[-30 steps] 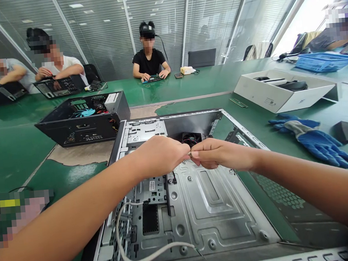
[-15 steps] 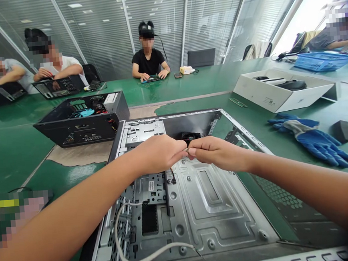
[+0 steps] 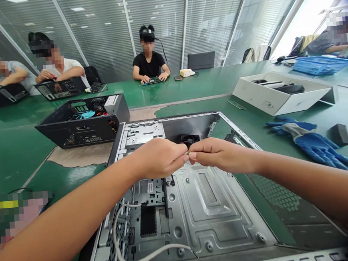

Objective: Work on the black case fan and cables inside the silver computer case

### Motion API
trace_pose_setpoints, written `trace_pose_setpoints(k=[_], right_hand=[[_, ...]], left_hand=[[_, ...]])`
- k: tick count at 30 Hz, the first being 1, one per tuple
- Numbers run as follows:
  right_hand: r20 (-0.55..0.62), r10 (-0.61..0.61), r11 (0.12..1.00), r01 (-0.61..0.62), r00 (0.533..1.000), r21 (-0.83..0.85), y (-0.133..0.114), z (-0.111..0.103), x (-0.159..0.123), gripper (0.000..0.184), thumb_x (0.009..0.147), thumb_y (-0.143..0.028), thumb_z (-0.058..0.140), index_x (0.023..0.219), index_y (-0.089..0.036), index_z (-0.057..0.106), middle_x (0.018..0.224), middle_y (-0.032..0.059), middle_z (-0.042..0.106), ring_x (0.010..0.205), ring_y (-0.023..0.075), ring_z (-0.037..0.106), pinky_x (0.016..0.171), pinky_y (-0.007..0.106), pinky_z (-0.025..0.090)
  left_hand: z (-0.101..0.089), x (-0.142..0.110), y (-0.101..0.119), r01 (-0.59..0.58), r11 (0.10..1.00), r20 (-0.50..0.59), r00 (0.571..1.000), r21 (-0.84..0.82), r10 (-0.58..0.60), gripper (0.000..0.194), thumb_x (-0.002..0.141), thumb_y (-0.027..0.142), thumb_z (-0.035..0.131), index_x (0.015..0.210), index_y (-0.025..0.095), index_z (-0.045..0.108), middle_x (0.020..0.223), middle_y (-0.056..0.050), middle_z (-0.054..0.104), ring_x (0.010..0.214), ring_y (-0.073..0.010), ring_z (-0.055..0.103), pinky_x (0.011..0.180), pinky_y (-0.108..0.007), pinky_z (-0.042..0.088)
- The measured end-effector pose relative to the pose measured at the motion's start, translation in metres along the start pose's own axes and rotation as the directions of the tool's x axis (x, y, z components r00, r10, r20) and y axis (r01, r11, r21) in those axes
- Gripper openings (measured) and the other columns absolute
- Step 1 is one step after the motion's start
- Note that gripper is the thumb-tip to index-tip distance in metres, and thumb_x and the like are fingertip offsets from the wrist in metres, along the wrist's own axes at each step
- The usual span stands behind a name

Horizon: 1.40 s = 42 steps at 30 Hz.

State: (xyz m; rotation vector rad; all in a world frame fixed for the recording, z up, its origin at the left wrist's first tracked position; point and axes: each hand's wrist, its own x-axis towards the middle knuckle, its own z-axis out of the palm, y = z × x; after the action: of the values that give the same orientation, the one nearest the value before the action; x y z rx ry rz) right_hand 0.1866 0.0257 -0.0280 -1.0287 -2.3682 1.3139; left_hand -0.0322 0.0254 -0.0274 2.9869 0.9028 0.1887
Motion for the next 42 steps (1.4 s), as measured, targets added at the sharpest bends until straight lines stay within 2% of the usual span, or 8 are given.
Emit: trace_pose_setpoints(k=[5,12,15,20,23,28,34,42], right_hand=[[0.031,-0.025,1.000,0.025,0.999,-0.001,0.007,-0.004,0.008,0.036,0.094,-0.049,0.049,0.076,-0.019,0.054,0.063,-0.0054,0.035,0.056,0.0098,0.030,0.053,0.025,0.027],[0.160,-0.052,0.905,-0.021,0.986,0.425,0.025,0.000,0.013,0.041,0.092,-0.054,0.056,0.072,-0.018,0.053,0.054,-0.0090,0.029,0.050,0.0079,0.024,0.049,0.025,0.020],[0.143,-0.057,0.874,-0.020,0.988,0.486,0.026,0.003,0.014,0.039,0.091,-0.052,0.056,0.071,-0.019,0.052,0.051,-0.0099,0.028,0.049,0.0079,0.022,0.049,0.026,0.020],[-0.094,-0.031,0.996,0.038,0.995,0.078,0.020,0.009,0.013,0.039,0.094,-0.051,0.047,0.073,-0.019,0.053,0.060,-0.0052,0.037,0.057,0.0109,0.031,0.054,0.027,0.027],[-0.158,-0.079,0.983,0.051,0.984,-0.177,0.019,0.011,0.012,0.038,0.095,-0.048,0.043,0.071,-0.019,0.051,0.064,-0.0033,0.041,0.062,0.0122,0.035,0.059,0.028,0.030],[-0.141,-0.089,0.969,0.053,0.986,-0.240,0.020,0.010,0.012,0.038,0.096,-0.047,0.039,0.075,-0.019,0.054,0.065,-0.0030,0.043,0.062,0.0124,0.036,0.060,0.028,0.031],[-0.030,-0.041,0.996,0.043,0.999,0.081,0.022,0.005,0.013,0.044,0.094,-0.057,0.046,0.072,-0.019,0.053,0.060,-0.0056,0.035,0.056,0.0105,0.031,0.053,0.026,0.027],[0.173,-0.051,0.877,-0.039,0.984,0.479,0.033,0.001,0.015,0.042,0.091,-0.053,0.059,0.069,-0.019,0.051,0.054,-0.0093,0.027,0.050,0.0074,0.022,0.049,0.025,0.017]], left_hand=[[-0.001,0.001,-0.003,0.048,0.999,0.014,0.999,-0.003,-0.048,0.034,0.101,0.036,0.035,0.078,0.019,0.053,0.064,0.000,0.060,0.053,-0.0125,0.050,0.052,-0.027,0.028],[0.000,0.000,-0.001,0.040,0.997,0.009,0.999,0.062,-0.040,0.032,0.101,0.038,0.039,0.082,0.019,0.056,0.070,0.000,0.065,0.058,-0.0130,0.057,0.052,-0.027,0.027],[0.002,0.001,-0.001,0.040,0.993,-0.017,0.999,0.107,-0.038,0.032,0.101,0.037,0.038,0.083,0.018,0.055,0.070,-0.001,0.065,0.057,-0.0126,0.055,0.051,-0.027,0.025],[0.002,0.002,-0.004,0.090,0.989,0.023,0.995,0.113,-0.093,0.031,0.101,0.035,0.035,0.083,0.018,0.054,0.069,-0.002,0.065,0.054,-0.0129,0.052,0.051,-0.028,0.024],[0.002,0.003,-0.006,0.084,0.994,0.077,0.993,0.074,-0.090,0.030,0.100,0.036,0.036,0.082,0.019,0.053,0.068,-0.002,0.063,0.055,-0.0139,0.053,0.052,-0.029,0.025],[0.004,0.005,-0.009,0.086,0.995,0.074,0.993,0.046,-0.089,0.032,0.101,0.037,0.035,0.082,0.019,0.054,0.068,-0.001,0.062,0.057,-0.0143,0.053,0.052,-0.028,0.025],[0.002,0.006,-0.007,0.085,0.994,0.040,0.995,0.075,-0.089,0.032,0.100,0.038,0.042,0.079,0.019,0.056,0.067,0.000,0.062,0.057,-0.0132,0.055,0.052,-0.028,0.026],[0.003,0.002,-0.001,0.009,0.976,-0.032,0.999,0.219,-0.002,0.034,0.102,0.034,0.037,0.079,0.019,0.056,0.065,0.000,0.062,0.055,-0.0131,0.056,0.046,-0.028,0.024]])
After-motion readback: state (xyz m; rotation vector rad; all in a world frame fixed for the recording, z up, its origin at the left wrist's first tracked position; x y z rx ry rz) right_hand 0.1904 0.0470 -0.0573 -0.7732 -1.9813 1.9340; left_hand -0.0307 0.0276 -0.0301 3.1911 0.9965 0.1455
